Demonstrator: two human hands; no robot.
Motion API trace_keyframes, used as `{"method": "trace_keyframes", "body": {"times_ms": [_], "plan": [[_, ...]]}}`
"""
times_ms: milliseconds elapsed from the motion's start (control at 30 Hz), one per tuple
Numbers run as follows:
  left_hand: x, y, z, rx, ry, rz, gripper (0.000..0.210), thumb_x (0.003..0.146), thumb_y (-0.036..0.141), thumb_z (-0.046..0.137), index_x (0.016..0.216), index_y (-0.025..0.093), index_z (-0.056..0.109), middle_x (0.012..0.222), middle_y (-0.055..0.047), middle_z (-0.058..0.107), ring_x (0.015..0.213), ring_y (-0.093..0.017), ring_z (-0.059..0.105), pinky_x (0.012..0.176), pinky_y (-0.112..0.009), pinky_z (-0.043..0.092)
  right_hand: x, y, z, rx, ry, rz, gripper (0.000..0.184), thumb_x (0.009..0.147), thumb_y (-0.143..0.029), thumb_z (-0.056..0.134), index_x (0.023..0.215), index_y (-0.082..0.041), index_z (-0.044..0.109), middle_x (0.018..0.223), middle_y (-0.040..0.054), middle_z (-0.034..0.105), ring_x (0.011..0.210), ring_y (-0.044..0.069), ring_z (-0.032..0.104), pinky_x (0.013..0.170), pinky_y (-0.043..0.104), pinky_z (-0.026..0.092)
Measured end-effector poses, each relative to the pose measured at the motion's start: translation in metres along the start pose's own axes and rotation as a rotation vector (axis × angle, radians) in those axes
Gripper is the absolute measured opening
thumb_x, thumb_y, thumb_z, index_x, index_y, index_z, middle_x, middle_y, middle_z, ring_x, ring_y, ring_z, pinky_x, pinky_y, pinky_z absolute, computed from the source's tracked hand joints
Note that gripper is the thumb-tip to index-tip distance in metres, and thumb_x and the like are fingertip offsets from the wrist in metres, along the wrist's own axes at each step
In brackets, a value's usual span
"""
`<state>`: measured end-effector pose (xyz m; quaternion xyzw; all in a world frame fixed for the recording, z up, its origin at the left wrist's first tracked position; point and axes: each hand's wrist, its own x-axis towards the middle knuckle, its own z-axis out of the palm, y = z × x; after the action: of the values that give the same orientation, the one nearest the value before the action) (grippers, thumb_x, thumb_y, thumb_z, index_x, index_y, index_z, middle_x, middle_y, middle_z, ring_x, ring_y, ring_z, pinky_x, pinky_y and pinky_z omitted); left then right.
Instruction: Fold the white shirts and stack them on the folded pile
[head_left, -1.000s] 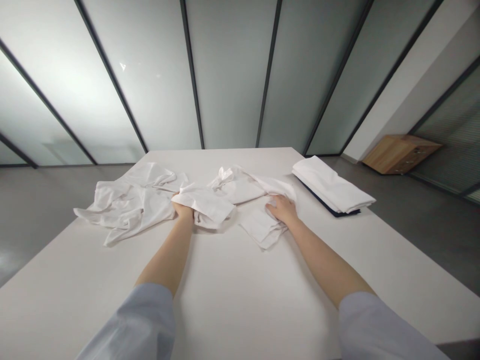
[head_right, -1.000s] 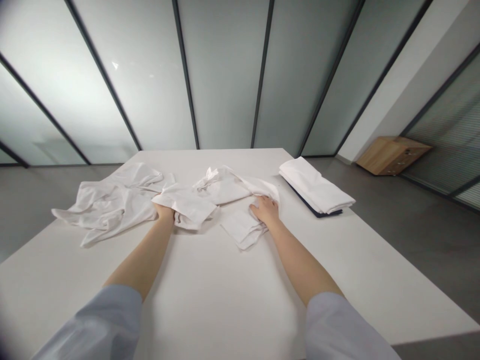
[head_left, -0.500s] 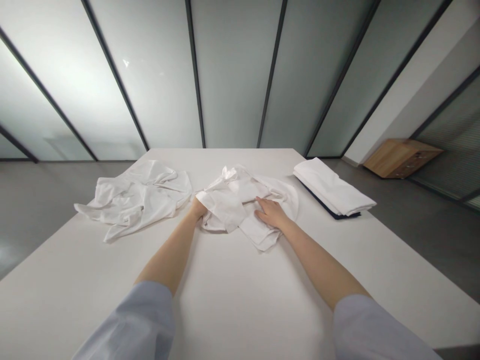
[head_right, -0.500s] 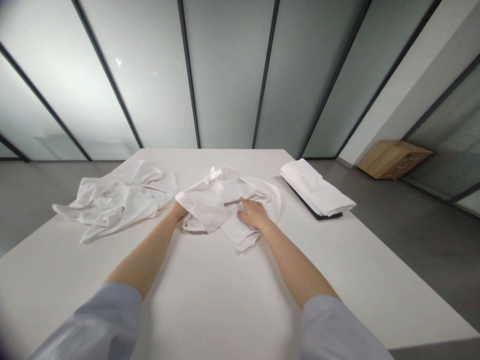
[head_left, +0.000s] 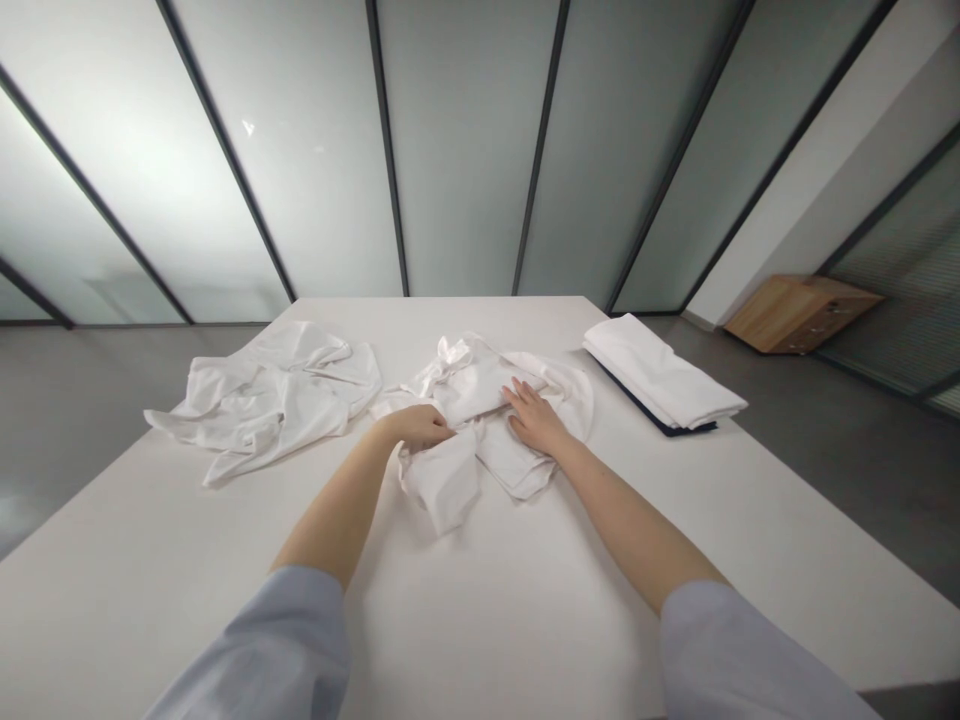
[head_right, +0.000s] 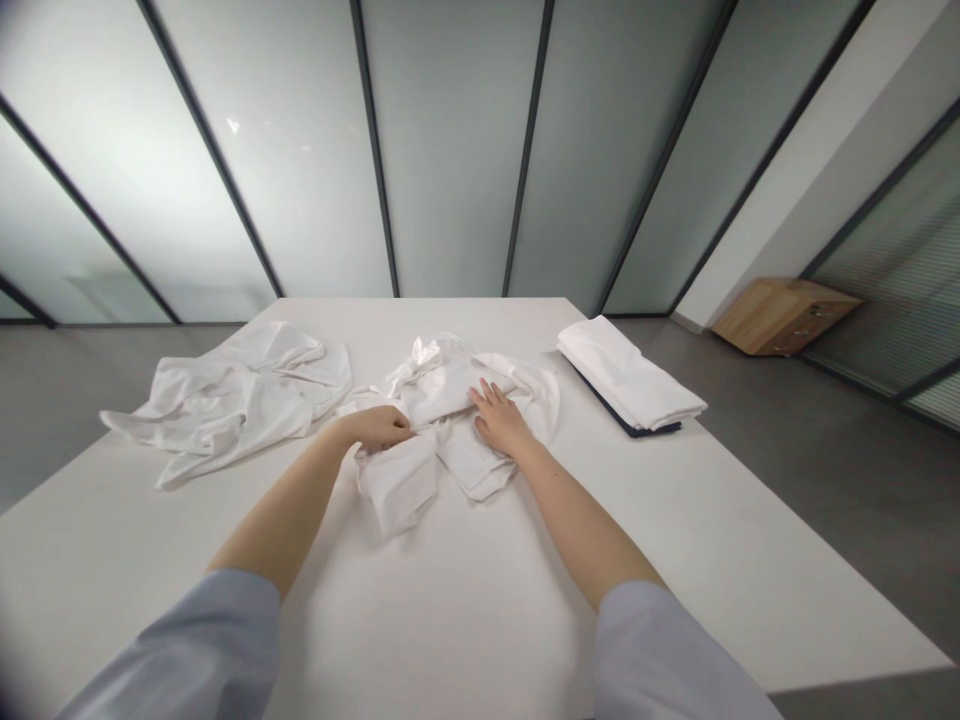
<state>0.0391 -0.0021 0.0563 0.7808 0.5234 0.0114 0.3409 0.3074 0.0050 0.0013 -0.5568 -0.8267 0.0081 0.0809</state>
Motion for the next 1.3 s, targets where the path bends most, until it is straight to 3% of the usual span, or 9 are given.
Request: {"method": "trace_keyframes", "body": {"times_ms": [133, 367, 467, 600, 667, 833, 967, 1100, 1300], "plan": [[-0.002, 0.017, -0.002, 0.418, -0.011, -0.037, 0.037, 0.078, 0.05, 0.05, 0.082, 0.02, 0.072, 0.092, -0.009, 0.073, 0.092, -0.026, 0.065, 0.089, -0.04, 0.045, 0.002, 0.002, 0.0, 0.016, -0.09, 0.003, 0.054, 0.096, -0.03, 0.031, 0.148, -0.015, 0.032, 0.153, 0.0092, 0.034, 0.141, 0.026, 0.028, 0.109, 0.041, 0.029], [-0.01, -0.002, -0.016, 0.514, 0.21, -0.242, 0.051, 0.096, 0.039, 0.022, 0.139, 0.024, 0.046, 0.139, -0.014, 0.053, 0.129, -0.031, 0.047, 0.108, -0.062, 0.018, -0.005, -0.015, -0.017, -0.129, -0.015, 0.146, 0.043, 0.099, -0.039, 0.031, 0.129, -0.02, 0.055, 0.129, 0.0126, 0.061, 0.119, 0.027, 0.053, 0.101, 0.042, 0.032], [-0.009, -0.008, -0.017, 0.495, 0.333, -0.354, 0.058, 0.092, 0.055, 0.027, 0.122, 0.018, 0.061, 0.124, -0.017, 0.063, 0.119, -0.031, 0.056, 0.109, -0.056, 0.023, -0.007, -0.023, -0.024, -0.153, 0.004, 0.137, 0.042, 0.099, -0.041, 0.03, 0.118, -0.021, 0.062, 0.117, 0.0116, 0.067, 0.111, 0.025, 0.058, 0.097, 0.039, 0.033], [-0.009, -0.01, -0.016, 0.418, 0.271, -0.408, 0.061, 0.076, 0.068, 0.049, 0.102, 0.016, 0.068, 0.108, -0.018, 0.07, 0.106, -0.032, 0.063, 0.092, -0.039, 0.044, -0.008, -0.024, -0.031, -0.119, -0.011, 0.089, 0.043, 0.099, -0.038, 0.032, 0.101, -0.017, 0.07, 0.107, 0.012, 0.07, 0.102, 0.022, 0.061, 0.092, 0.033, 0.036], [-0.008, -0.011, -0.014, 0.373, 0.28, -0.394, 0.065, 0.072, 0.069, 0.053, 0.109, 0.017, 0.064, 0.109, -0.018, 0.069, 0.103, -0.032, 0.064, 0.085, -0.036, 0.047, -0.009, -0.022, -0.034, -0.091, -0.052, 0.052, 0.043, 0.097, -0.036, 0.035, 0.092, -0.016, 0.072, 0.1, 0.0124, 0.07, 0.097, 0.022, 0.062, 0.088, 0.031, 0.038], [0.006, -0.022, 0.002, 0.416, 0.591, -0.144, 0.066, 0.083, 0.047, 0.048, 0.141, 0.017, 0.038, 0.143, -0.016, 0.047, 0.124, -0.03, 0.05, 0.099, -0.038, 0.039, -0.013, -0.02, -0.035, 0.019, -0.056, -0.121, 0.027, 0.091, -0.031, 0.048, 0.088, -0.018, 0.071, 0.11, 0.0109, 0.066, 0.105, 0.022, 0.058, 0.091, 0.031, 0.039], [0.017, -0.029, 0.011, 0.429, 0.458, -0.108, 0.069, 0.082, 0.034, 0.046, 0.146, 0.013, 0.031, 0.145, -0.016, 0.044, 0.13, -0.031, 0.044, 0.102, -0.039, 0.036, -0.015, -0.021, -0.032, 0.073, -0.106, -0.095, 0.023, 0.092, -0.029, 0.046, 0.099, -0.018, 0.065, 0.101, 0.0082, 0.069, 0.094, 0.02, 0.062, 0.082, 0.027, 0.041], [0.018, -0.029, 0.013, 0.406, 0.399, -0.104, 0.075, 0.08, 0.038, 0.048, 0.148, 0.015, 0.029, 0.133, -0.016, 0.055, 0.12, -0.029, 0.054, 0.097, -0.037, 0.041, -0.015, -0.029, -0.032, 0.028, -0.084, 0.066, 0.042, 0.094, -0.025, 0.036, 0.134, -0.016, 0.048, 0.102, 0.0112, 0.071, 0.094, 0.023, 0.065, 0.079, 0.029, 0.042], [0.015, -0.021, 0.008, 0.294, 0.262, -0.02, 0.039, 0.08, 0.026, 0.041, 0.108, 0.023, 0.068, 0.108, -0.007, 0.07, 0.102, -0.023, 0.063, 0.085, -0.03, 0.045, -0.004, -0.033, -0.043, -0.035, -0.149, 0.181, 0.073, 0.087, -0.026, 0.046, 0.152, -0.008, 0.018, 0.106, 0.0173, 0.07, 0.095, 0.027, 0.066, 0.076, 0.031, 0.045]]}}
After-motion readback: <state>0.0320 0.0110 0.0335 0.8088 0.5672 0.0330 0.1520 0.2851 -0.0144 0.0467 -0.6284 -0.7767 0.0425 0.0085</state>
